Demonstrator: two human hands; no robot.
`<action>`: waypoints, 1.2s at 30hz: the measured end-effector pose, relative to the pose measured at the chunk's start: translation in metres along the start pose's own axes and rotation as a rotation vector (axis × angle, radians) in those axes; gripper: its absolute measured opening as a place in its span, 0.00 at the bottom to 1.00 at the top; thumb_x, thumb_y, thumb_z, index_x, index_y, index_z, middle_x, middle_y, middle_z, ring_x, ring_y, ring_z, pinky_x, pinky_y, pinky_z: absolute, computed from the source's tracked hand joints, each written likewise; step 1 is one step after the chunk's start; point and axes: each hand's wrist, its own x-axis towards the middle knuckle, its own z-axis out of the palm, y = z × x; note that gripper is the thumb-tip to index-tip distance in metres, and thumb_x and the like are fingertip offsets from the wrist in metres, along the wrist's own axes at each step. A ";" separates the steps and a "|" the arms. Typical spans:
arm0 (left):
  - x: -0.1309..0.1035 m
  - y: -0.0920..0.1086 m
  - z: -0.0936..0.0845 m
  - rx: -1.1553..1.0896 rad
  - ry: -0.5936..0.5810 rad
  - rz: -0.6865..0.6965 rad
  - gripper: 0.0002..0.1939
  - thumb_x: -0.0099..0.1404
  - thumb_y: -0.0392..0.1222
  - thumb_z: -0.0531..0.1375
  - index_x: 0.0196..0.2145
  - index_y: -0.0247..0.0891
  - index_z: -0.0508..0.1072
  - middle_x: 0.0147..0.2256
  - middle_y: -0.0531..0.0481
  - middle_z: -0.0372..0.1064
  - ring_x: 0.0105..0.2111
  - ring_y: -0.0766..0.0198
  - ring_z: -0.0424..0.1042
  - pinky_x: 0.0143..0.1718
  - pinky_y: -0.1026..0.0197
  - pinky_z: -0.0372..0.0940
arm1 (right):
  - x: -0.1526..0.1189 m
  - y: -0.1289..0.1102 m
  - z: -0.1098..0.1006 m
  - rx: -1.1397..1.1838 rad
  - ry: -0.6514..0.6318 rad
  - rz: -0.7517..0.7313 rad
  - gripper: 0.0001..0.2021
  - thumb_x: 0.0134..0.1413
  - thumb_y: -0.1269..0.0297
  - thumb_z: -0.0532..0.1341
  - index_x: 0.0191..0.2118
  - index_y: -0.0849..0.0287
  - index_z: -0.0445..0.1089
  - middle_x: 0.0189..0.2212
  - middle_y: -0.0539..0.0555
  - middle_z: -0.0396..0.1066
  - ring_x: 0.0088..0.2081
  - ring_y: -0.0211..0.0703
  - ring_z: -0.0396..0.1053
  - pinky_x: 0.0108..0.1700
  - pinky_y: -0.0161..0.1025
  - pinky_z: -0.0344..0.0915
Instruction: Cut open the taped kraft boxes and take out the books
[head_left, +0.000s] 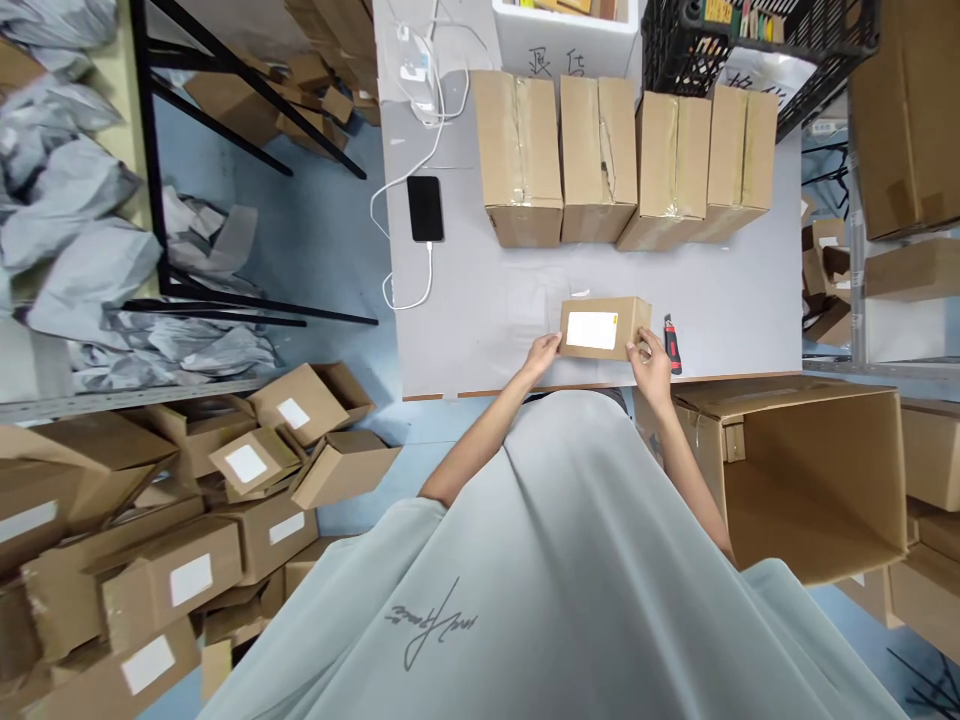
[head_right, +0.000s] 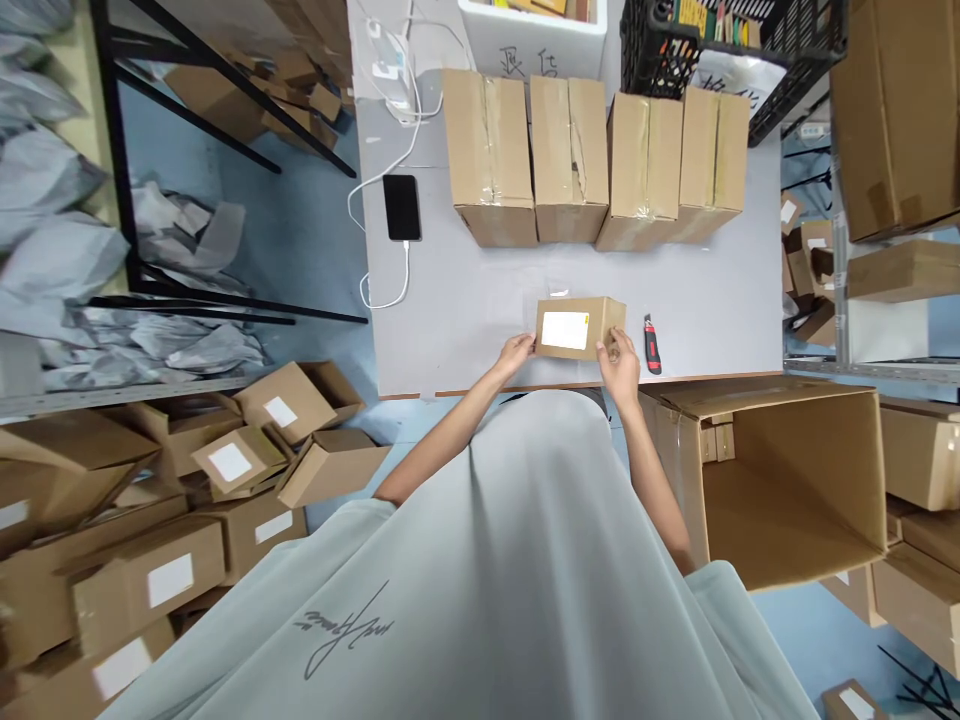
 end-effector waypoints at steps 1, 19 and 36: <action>-0.002 0.000 -0.003 0.001 0.008 0.009 0.18 0.78 0.54 0.62 0.44 0.36 0.84 0.49 0.39 0.86 0.54 0.47 0.83 0.58 0.48 0.77 | 0.001 0.006 0.000 0.043 -0.007 0.011 0.38 0.69 0.36 0.63 0.69 0.62 0.75 0.72 0.72 0.71 0.72 0.65 0.71 0.69 0.62 0.76; -0.040 -0.043 -0.086 -0.029 0.257 -0.083 0.21 0.74 0.49 0.63 0.58 0.36 0.82 0.60 0.36 0.81 0.56 0.51 0.81 0.60 0.50 0.77 | 0.001 0.009 0.081 -0.033 -0.165 -0.098 0.29 0.76 0.44 0.53 0.66 0.58 0.78 0.70 0.67 0.75 0.72 0.60 0.70 0.74 0.60 0.69; -0.006 -0.033 -0.064 -0.244 0.108 -0.198 0.19 0.70 0.54 0.66 0.49 0.37 0.81 0.54 0.38 0.84 0.57 0.51 0.80 0.62 0.51 0.71 | -0.016 0.035 0.064 -0.240 -0.172 0.103 0.33 0.79 0.53 0.51 0.81 0.63 0.61 0.73 0.69 0.71 0.70 0.63 0.73 0.73 0.61 0.69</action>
